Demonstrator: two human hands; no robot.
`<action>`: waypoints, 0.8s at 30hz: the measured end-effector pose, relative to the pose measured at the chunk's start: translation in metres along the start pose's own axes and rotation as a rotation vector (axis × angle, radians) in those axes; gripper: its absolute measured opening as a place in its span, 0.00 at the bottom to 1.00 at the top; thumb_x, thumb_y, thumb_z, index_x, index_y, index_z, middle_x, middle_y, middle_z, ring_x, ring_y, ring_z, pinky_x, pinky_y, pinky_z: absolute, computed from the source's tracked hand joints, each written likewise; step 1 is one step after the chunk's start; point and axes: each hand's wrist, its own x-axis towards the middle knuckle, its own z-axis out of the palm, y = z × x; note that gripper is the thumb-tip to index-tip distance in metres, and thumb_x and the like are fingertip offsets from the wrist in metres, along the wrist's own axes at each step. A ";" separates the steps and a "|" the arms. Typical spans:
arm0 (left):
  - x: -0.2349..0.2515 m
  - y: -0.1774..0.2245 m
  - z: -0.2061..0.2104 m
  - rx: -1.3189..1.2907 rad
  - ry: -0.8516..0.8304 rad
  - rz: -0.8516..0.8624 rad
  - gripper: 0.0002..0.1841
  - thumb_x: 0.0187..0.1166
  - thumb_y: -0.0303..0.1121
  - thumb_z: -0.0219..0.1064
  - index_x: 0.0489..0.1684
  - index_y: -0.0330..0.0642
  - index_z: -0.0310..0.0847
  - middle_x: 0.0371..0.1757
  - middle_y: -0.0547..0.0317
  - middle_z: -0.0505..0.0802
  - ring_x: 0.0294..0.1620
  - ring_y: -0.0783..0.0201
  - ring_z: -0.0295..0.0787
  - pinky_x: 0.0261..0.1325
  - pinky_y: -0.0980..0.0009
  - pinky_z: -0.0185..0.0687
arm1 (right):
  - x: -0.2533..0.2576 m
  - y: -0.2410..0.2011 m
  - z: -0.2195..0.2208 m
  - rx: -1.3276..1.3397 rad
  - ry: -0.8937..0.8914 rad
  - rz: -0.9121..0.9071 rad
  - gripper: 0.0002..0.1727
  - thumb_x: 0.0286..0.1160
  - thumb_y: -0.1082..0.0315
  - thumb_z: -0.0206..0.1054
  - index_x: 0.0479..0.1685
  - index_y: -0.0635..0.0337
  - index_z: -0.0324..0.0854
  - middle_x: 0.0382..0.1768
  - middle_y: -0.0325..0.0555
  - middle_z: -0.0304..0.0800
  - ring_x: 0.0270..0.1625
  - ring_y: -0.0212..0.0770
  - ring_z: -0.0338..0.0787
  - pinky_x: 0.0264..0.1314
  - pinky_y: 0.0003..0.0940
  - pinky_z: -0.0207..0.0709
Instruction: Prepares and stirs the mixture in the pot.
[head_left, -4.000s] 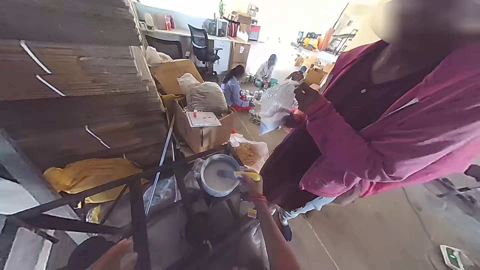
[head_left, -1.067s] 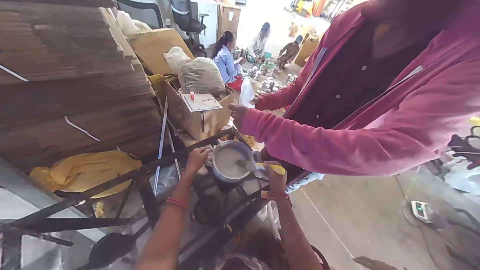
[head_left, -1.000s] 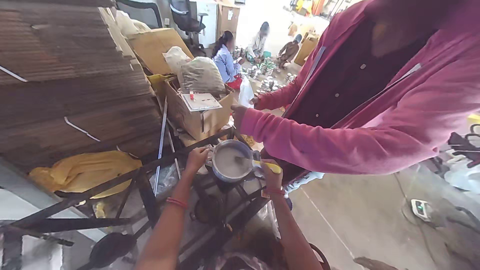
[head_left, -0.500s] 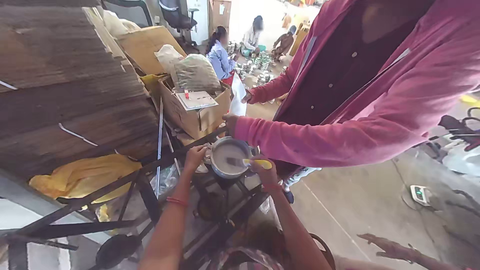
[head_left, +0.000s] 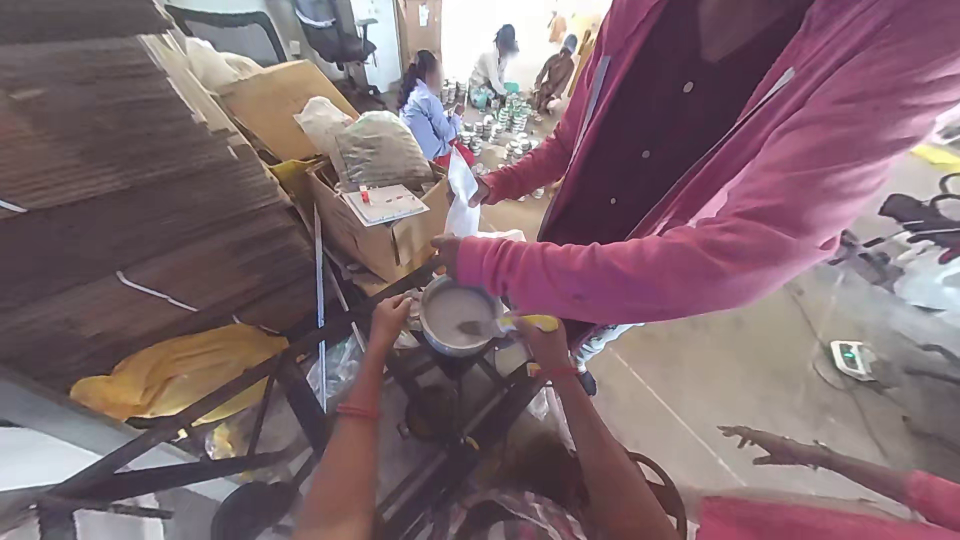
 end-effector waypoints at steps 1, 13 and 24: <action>0.000 -0.001 0.001 -0.013 0.007 -0.013 0.21 0.92 0.40 0.57 0.69 0.33 0.84 0.59 0.34 0.91 0.59 0.43 0.88 0.67 0.42 0.78 | 0.002 0.001 0.000 -0.015 0.046 -0.012 0.09 0.72 0.73 0.75 0.44 0.69 0.87 0.34 0.48 0.95 0.35 0.37 0.95 0.44 0.34 0.92; -0.002 0.002 0.002 -0.100 0.009 -0.042 0.20 0.91 0.39 0.59 0.67 0.33 0.84 0.58 0.35 0.91 0.59 0.45 0.88 0.66 0.44 0.78 | 0.003 0.011 0.008 0.027 0.115 -0.064 0.10 0.71 0.74 0.75 0.46 0.72 0.85 0.32 0.49 0.94 0.33 0.39 0.96 0.43 0.36 0.93; -0.003 -0.003 0.009 -0.238 0.065 -0.106 0.20 0.89 0.40 0.62 0.67 0.34 0.84 0.58 0.38 0.91 0.57 0.48 0.89 0.65 0.47 0.80 | 0.004 0.014 0.005 0.119 0.087 -0.008 0.15 0.72 0.77 0.74 0.54 0.74 0.81 0.36 0.53 0.95 0.34 0.42 0.96 0.41 0.37 0.95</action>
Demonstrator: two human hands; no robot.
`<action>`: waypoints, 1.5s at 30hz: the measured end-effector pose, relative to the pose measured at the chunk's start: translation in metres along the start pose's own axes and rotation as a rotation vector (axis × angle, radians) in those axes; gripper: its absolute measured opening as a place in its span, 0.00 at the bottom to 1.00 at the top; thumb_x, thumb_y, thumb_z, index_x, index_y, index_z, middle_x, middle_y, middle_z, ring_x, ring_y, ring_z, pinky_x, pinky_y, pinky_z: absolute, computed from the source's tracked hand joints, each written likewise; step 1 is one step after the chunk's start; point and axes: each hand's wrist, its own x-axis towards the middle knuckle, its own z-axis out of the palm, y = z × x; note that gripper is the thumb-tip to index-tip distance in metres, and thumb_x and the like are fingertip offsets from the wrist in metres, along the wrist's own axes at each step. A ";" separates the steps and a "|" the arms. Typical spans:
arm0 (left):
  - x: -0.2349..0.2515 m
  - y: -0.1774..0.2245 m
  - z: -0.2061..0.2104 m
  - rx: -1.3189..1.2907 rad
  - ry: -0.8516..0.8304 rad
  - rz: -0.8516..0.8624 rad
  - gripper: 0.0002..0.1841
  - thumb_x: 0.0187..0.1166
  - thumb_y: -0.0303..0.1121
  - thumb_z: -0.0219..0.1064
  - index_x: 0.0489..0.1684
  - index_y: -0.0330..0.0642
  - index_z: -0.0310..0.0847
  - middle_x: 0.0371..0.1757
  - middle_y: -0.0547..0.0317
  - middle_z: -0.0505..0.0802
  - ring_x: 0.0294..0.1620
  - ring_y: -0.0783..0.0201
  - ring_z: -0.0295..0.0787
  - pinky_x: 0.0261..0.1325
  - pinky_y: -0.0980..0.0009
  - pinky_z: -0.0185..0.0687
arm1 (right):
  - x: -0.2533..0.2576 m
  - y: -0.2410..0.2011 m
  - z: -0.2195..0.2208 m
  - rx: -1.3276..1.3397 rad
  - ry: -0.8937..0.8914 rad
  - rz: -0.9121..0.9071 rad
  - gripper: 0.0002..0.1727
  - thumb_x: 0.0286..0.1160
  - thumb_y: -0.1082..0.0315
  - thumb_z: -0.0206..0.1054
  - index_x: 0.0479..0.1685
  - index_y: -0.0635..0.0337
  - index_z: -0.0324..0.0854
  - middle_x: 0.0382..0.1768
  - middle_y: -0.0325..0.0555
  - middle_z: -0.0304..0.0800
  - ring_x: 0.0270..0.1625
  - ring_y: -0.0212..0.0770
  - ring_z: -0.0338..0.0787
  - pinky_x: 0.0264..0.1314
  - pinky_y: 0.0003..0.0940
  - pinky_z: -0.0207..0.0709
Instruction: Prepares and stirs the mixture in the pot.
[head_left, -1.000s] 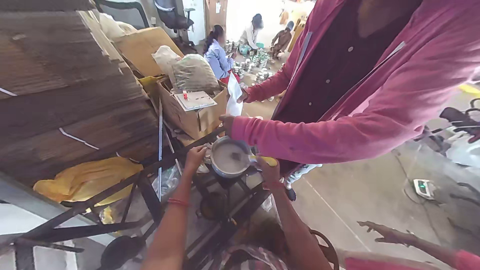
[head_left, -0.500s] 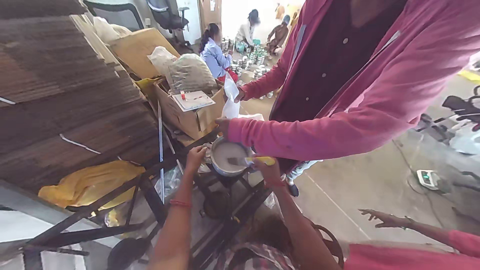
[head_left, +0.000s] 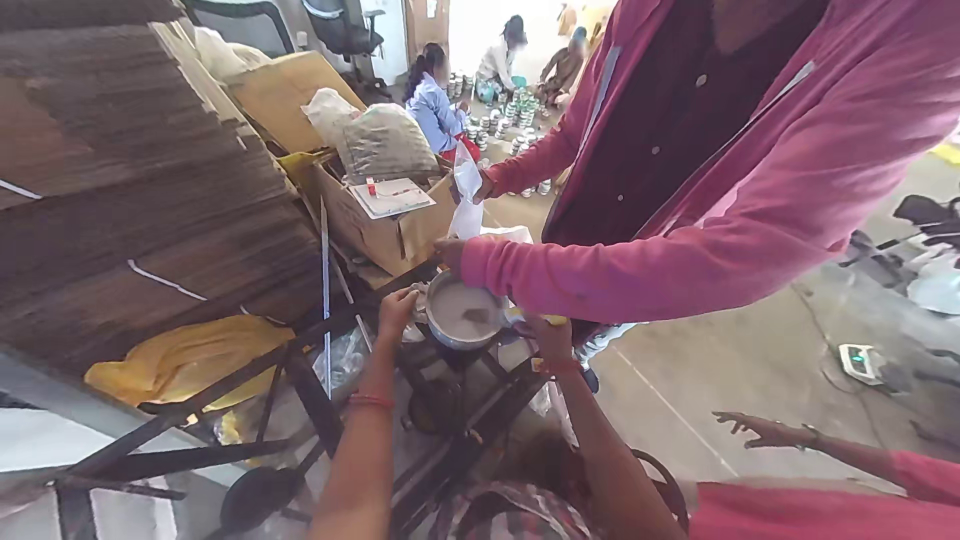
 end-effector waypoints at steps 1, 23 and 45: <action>0.000 0.000 0.001 -0.009 0.003 -0.003 0.20 0.90 0.40 0.62 0.67 0.34 0.84 0.58 0.38 0.92 0.57 0.49 0.89 0.65 0.48 0.80 | 0.004 0.005 0.001 0.009 0.024 -0.026 0.15 0.71 0.78 0.73 0.54 0.74 0.79 0.35 0.52 0.94 0.33 0.41 0.96 0.40 0.36 0.94; 0.002 -0.001 0.000 0.139 0.011 0.056 0.20 0.90 0.41 0.60 0.67 0.34 0.85 0.62 0.35 0.89 0.64 0.41 0.86 0.70 0.41 0.77 | 0.003 -0.001 0.008 -0.041 0.075 -0.063 0.17 0.68 0.79 0.74 0.54 0.74 0.79 0.35 0.51 0.93 0.32 0.39 0.95 0.41 0.35 0.93; -0.001 -0.001 0.002 0.062 0.009 0.040 0.20 0.90 0.40 0.60 0.66 0.33 0.85 0.61 0.35 0.90 0.63 0.42 0.87 0.70 0.42 0.77 | 0.006 -0.008 0.006 -0.011 0.058 0.014 0.14 0.74 0.80 0.71 0.55 0.75 0.78 0.34 0.54 0.93 0.30 0.42 0.95 0.37 0.36 0.94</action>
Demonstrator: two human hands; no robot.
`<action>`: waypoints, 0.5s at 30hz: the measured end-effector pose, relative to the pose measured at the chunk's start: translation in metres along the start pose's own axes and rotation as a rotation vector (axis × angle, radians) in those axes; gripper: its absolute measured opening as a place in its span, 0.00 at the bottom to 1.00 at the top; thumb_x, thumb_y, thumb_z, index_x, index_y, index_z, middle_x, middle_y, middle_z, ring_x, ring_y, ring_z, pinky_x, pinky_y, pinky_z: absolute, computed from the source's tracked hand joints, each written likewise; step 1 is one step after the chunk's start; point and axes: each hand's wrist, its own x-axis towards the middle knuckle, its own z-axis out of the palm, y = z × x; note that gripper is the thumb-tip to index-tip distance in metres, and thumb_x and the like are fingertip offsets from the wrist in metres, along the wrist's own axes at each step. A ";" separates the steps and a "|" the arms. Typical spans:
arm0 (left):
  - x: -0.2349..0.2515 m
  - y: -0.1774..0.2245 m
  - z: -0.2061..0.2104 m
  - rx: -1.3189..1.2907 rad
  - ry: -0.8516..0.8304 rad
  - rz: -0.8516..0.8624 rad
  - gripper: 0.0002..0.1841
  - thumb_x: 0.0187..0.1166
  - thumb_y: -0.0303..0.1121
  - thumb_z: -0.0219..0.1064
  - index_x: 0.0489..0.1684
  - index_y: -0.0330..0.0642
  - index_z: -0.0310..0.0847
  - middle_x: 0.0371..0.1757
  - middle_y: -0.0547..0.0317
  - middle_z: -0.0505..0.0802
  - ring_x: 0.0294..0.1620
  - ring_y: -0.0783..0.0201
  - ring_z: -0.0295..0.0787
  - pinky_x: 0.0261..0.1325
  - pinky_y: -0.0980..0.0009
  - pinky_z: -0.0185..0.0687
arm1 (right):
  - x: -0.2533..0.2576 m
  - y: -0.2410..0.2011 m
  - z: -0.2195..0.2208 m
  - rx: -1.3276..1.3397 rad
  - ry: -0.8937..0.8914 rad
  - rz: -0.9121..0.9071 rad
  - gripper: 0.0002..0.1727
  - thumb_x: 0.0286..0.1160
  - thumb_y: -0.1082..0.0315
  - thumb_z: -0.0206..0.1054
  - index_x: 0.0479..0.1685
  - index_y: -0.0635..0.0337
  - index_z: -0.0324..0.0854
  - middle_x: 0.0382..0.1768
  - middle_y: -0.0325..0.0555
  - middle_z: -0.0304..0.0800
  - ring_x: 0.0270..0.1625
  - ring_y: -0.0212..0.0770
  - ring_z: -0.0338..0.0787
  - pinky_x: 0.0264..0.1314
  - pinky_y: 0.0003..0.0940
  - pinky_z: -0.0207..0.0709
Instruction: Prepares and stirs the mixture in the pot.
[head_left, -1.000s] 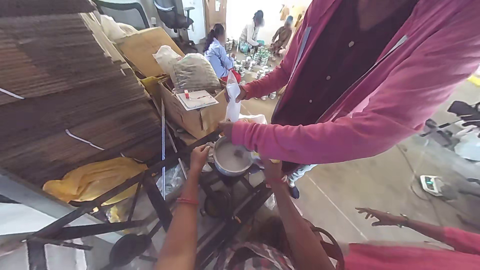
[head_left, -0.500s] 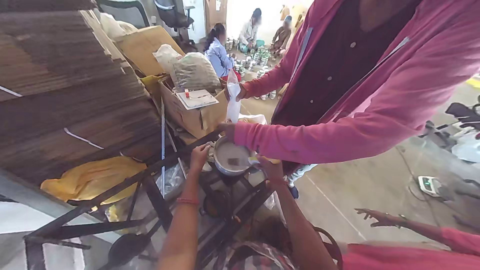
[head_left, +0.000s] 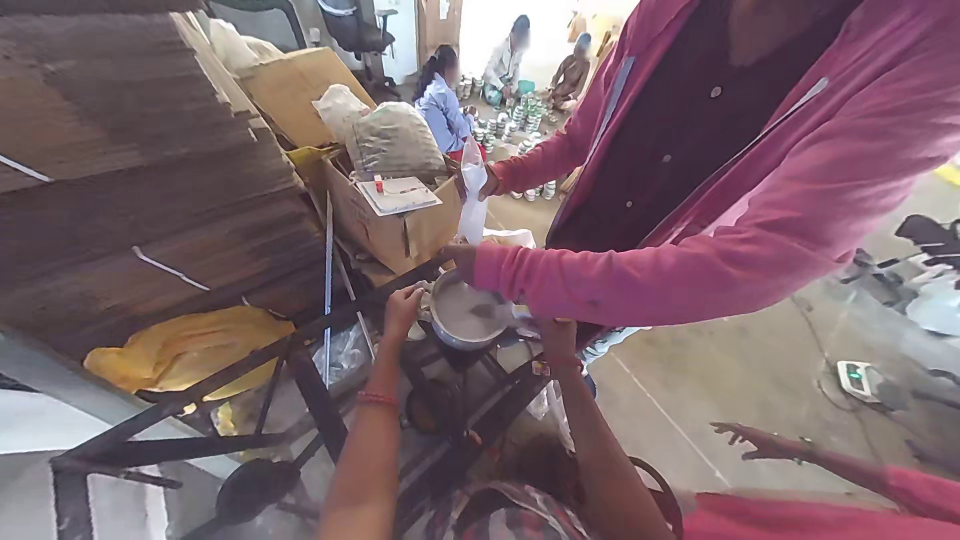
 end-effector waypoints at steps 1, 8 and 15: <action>0.000 -0.001 0.001 -0.002 0.004 -0.006 0.20 0.90 0.41 0.60 0.67 0.34 0.84 0.62 0.35 0.90 0.64 0.42 0.87 0.70 0.41 0.76 | 0.003 0.004 0.004 0.029 0.019 -0.005 0.15 0.74 0.81 0.70 0.57 0.77 0.77 0.35 0.55 0.92 0.31 0.42 0.95 0.38 0.37 0.93; 0.000 0.003 -0.003 0.014 -0.007 -0.013 0.20 0.91 0.41 0.60 0.68 0.35 0.85 0.59 0.36 0.91 0.60 0.43 0.88 0.67 0.42 0.77 | -0.004 -0.010 -0.001 -0.032 -0.067 0.056 0.14 0.74 0.76 0.73 0.55 0.74 0.80 0.36 0.55 0.94 0.31 0.43 0.96 0.37 0.37 0.94; 0.001 0.002 -0.004 0.063 -0.024 0.001 0.21 0.91 0.42 0.59 0.68 0.35 0.84 0.60 0.35 0.91 0.61 0.42 0.88 0.68 0.41 0.77 | 0.000 0.003 0.007 -0.007 -0.131 0.046 0.09 0.77 0.75 0.71 0.50 0.73 0.86 0.35 0.53 0.95 0.32 0.42 0.96 0.39 0.36 0.93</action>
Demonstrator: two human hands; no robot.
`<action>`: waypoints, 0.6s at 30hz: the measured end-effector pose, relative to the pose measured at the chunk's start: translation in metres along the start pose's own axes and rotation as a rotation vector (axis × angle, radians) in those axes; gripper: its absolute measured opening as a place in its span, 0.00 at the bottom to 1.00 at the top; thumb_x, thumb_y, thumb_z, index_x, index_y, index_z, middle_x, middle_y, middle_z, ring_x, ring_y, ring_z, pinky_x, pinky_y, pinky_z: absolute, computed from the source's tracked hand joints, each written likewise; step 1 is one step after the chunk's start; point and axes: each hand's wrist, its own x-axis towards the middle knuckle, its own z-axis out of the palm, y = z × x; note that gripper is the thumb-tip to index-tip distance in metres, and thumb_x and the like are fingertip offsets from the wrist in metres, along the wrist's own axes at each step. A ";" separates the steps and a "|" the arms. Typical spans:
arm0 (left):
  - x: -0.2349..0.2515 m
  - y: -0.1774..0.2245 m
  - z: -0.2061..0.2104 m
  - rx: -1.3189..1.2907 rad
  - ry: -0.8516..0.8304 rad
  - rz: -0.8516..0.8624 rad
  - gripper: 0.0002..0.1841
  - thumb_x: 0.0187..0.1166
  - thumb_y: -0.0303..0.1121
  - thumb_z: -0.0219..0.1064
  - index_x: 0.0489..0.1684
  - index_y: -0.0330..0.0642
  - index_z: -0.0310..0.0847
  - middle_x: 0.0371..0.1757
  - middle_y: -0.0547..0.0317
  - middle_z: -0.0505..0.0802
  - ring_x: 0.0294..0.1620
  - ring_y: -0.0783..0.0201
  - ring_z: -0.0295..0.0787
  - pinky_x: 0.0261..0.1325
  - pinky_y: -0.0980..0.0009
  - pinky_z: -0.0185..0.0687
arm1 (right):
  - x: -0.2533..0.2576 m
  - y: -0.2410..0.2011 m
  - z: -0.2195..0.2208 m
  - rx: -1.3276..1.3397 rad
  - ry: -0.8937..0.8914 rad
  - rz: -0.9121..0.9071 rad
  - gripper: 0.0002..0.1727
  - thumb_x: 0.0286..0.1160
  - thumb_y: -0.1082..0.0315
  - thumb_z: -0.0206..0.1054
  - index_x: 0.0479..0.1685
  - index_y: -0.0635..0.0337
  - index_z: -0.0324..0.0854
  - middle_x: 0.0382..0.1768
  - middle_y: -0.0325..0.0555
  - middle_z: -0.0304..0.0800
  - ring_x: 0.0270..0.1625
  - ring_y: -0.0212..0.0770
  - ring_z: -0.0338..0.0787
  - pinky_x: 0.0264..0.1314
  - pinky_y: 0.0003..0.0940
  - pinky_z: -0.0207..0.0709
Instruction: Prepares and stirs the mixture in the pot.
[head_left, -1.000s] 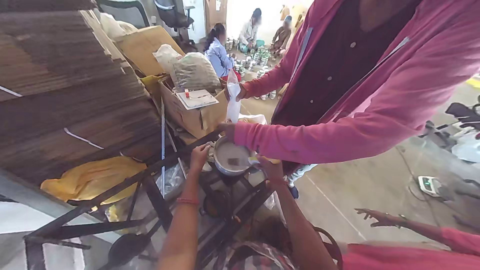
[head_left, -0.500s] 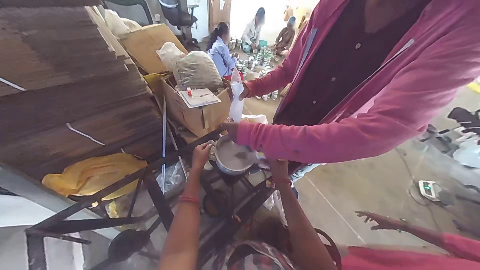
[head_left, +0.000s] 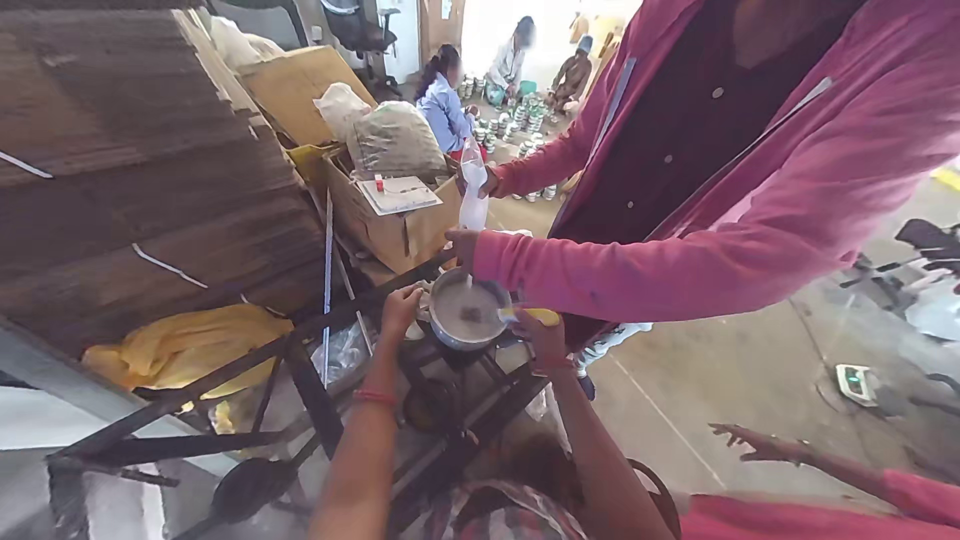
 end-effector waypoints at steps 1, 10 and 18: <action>0.000 0.000 0.000 -0.006 0.001 -0.009 0.21 0.91 0.42 0.59 0.69 0.35 0.84 0.60 0.36 0.91 0.59 0.43 0.88 0.66 0.42 0.78 | -0.003 -0.004 -0.004 -0.034 -0.043 -0.001 0.09 0.77 0.75 0.71 0.50 0.71 0.87 0.36 0.53 0.96 0.32 0.42 0.96 0.40 0.36 0.93; -0.003 0.003 0.002 -0.031 0.011 -0.010 0.20 0.91 0.41 0.59 0.67 0.35 0.85 0.60 0.37 0.91 0.62 0.44 0.88 0.70 0.43 0.77 | 0.000 0.005 0.005 -0.008 -0.048 -0.098 0.08 0.76 0.75 0.70 0.48 0.71 0.88 0.37 0.51 0.95 0.34 0.40 0.95 0.42 0.36 0.92; -0.005 0.003 0.002 -0.048 0.018 -0.002 0.19 0.91 0.40 0.59 0.66 0.36 0.86 0.59 0.38 0.92 0.61 0.44 0.89 0.70 0.42 0.77 | 0.010 0.006 -0.004 0.000 0.108 -0.071 0.09 0.76 0.73 0.72 0.47 0.71 0.87 0.36 0.53 0.95 0.34 0.42 0.96 0.42 0.39 0.93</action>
